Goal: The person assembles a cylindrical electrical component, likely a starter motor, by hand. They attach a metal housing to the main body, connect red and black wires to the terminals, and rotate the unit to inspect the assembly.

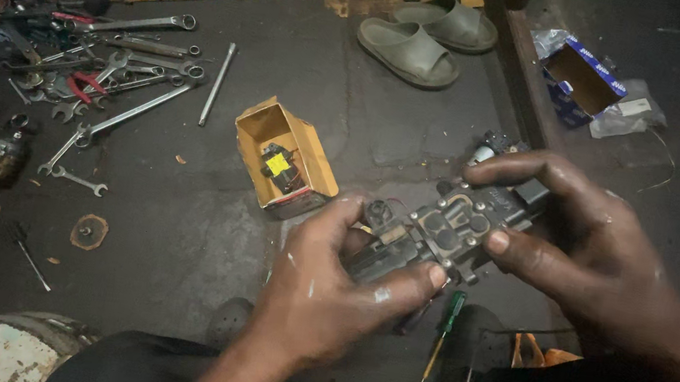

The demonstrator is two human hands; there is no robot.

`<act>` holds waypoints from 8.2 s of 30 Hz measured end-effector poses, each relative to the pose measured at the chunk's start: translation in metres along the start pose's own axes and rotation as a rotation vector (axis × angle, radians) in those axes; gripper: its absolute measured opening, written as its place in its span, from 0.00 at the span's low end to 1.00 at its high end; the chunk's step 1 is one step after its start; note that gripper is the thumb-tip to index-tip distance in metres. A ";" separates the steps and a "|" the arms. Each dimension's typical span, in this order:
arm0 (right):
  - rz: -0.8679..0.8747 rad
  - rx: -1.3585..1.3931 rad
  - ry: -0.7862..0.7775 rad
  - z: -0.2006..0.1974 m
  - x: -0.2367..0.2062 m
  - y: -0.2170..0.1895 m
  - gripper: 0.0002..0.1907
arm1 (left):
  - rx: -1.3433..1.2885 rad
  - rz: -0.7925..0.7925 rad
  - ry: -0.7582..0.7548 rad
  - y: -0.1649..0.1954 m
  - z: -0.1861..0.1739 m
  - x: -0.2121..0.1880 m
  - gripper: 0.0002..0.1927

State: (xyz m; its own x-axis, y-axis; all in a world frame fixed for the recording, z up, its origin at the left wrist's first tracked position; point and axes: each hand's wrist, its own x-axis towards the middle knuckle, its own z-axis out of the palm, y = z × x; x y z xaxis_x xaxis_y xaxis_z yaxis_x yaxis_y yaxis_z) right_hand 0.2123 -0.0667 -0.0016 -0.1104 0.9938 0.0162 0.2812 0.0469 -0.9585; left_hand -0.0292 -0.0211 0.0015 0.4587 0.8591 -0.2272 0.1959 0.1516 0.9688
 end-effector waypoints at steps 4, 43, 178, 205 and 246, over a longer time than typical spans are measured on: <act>-0.026 0.035 -0.032 -0.003 -0.002 -0.004 0.25 | -0.095 -0.015 -0.036 -0.001 -0.001 0.001 0.29; -0.187 0.154 -0.219 -0.023 0.004 -0.001 0.23 | -0.568 -0.285 -0.208 -0.010 -0.002 0.004 0.29; 0.290 -0.168 -0.288 0.017 0.013 0.027 0.49 | 0.630 0.645 -0.032 -0.012 -0.026 0.005 0.38; 0.056 -0.110 -0.665 -0.009 0.002 0.022 0.48 | -0.501 -0.509 -0.471 -0.085 0.003 -0.008 0.20; 0.117 0.370 0.058 -0.028 0.019 0.003 0.25 | -0.507 -0.218 -0.127 -0.004 0.017 0.010 0.31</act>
State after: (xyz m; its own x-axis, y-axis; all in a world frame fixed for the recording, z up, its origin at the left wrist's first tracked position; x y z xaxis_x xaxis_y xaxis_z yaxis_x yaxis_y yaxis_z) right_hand 0.2376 -0.0447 0.0043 -0.0413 0.9947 -0.0938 -0.0754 -0.0967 -0.9925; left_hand -0.0109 -0.0214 -0.0060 0.5609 0.7210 -0.4068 -0.1288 0.5614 0.8175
